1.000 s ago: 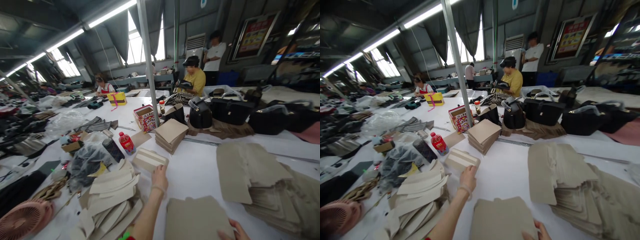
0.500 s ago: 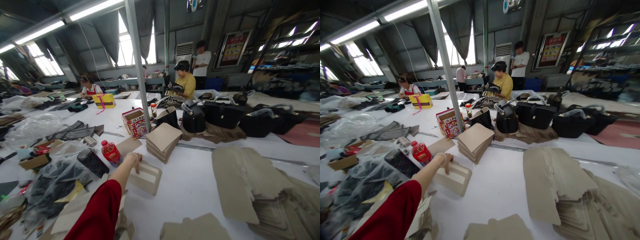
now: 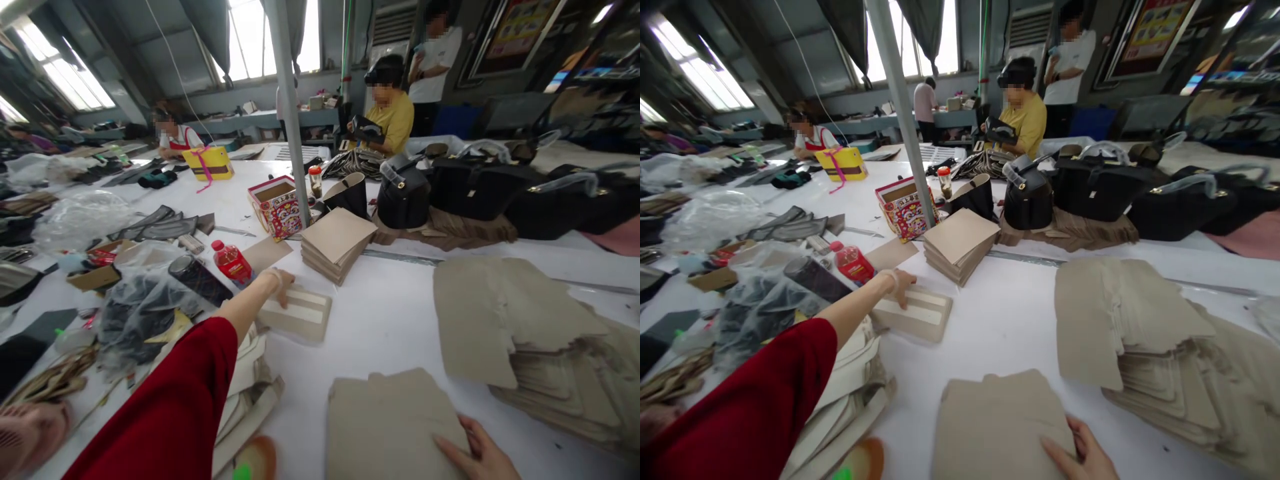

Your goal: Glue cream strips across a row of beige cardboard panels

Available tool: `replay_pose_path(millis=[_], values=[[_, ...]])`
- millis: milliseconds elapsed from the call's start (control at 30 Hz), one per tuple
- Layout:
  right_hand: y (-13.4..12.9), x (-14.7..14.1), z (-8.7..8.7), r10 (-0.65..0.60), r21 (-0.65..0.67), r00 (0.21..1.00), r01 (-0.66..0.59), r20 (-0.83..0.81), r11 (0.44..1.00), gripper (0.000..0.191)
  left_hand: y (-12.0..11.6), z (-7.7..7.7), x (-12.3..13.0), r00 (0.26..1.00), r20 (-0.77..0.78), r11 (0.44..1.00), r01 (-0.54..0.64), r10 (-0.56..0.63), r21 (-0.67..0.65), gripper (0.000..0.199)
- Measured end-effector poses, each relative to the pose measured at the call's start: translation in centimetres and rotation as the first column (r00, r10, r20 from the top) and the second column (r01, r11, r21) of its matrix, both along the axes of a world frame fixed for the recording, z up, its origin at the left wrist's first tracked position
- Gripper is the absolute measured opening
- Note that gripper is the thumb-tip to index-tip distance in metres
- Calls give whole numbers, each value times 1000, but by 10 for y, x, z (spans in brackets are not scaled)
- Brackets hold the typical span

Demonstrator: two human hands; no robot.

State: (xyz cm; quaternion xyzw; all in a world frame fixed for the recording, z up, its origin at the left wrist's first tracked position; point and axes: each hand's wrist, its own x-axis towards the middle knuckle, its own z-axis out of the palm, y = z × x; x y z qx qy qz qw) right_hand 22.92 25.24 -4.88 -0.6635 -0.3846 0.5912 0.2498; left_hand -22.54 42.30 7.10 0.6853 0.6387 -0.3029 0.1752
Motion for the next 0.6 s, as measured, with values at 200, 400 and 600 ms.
replay_pose_path(millis=[200,400,600], values=[[0,-4,6,81,23,971,-88,226,996,60,-37,29,19,996,20,996,81,-81,24,64],[1,-8,15,131,28,927,-150,352,988,56,-91,93,47,989,17,971,142,-148,191,50],[0,-7,12,163,64,817,-236,553,970,54,-187,186,41,992,5,902,116,-129,415,46]])
